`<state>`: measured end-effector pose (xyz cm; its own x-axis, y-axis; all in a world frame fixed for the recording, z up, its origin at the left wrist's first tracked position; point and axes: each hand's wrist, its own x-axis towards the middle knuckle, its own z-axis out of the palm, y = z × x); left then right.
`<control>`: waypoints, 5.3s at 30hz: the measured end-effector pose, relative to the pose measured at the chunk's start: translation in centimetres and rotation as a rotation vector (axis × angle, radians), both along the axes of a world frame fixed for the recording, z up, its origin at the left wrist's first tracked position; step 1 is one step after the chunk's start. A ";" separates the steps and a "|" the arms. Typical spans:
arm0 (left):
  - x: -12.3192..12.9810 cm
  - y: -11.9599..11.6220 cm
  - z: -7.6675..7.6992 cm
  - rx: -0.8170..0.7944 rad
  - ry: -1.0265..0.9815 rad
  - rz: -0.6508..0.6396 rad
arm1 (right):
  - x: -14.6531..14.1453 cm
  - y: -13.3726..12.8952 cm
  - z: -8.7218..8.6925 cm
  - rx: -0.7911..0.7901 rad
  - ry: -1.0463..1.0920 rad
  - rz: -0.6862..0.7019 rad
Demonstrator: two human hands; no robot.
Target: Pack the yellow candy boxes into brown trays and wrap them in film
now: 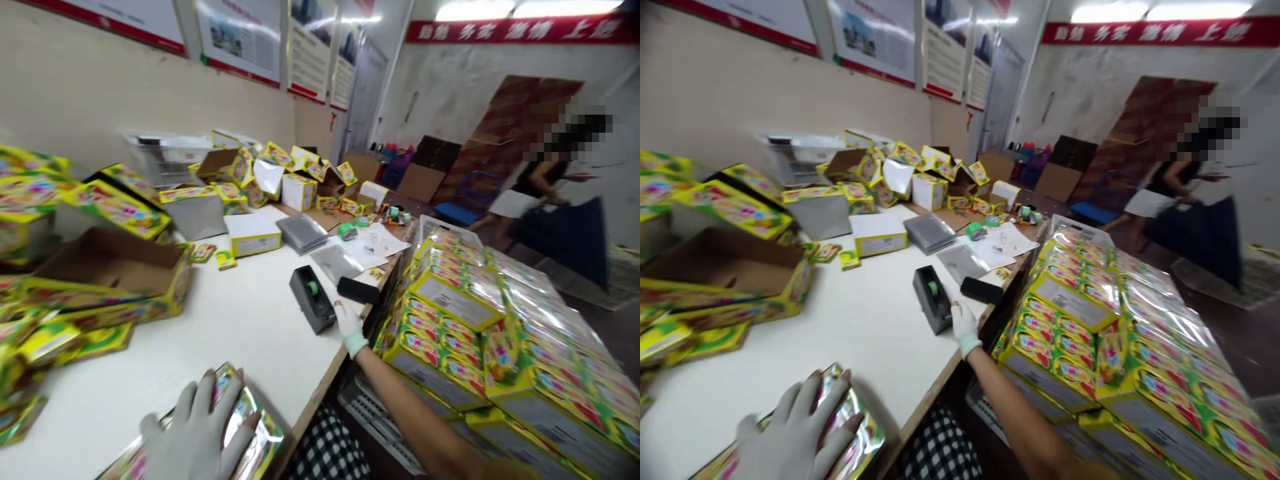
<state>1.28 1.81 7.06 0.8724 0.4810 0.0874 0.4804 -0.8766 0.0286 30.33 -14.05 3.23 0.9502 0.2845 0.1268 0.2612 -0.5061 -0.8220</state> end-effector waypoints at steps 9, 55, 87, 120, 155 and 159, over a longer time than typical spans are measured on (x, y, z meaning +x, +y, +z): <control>-0.3 -0.7 0.7 0.060 0.035 -0.032 | -0.1 -1.9 -0.5 -0.042 0.042 0.183; -0.6 -1.8 1.8 -0.060 -0.066 -0.012 | -6.3 8.9 2.8 -0.247 0.902 1.570; -11.4 -3.2 0.4 -0.081 -0.081 -0.352 | -14.4 -0.8 -0.7 -0.158 -0.673 1.407; -11.3 -3.6 -4.9 -0.047 -0.713 -0.335 | -4.0 -2.1 1.5 0.046 -0.461 0.417; -11.1 -3.9 -4.4 -0.061 -0.713 -0.318 | -18.5 -3.3 0.5 0.157 0.685 0.768; -10.9 -4.3 -3.6 -0.036 -0.657 -0.295 | -23.0 -0.9 0.2 0.198 0.866 0.833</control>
<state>-9.59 -2.45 3.41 0.7391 0.2459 0.6271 0.0977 -0.9603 0.2614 7.37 -14.97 3.44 0.2776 0.8954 -0.3482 -0.2264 -0.2912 -0.9295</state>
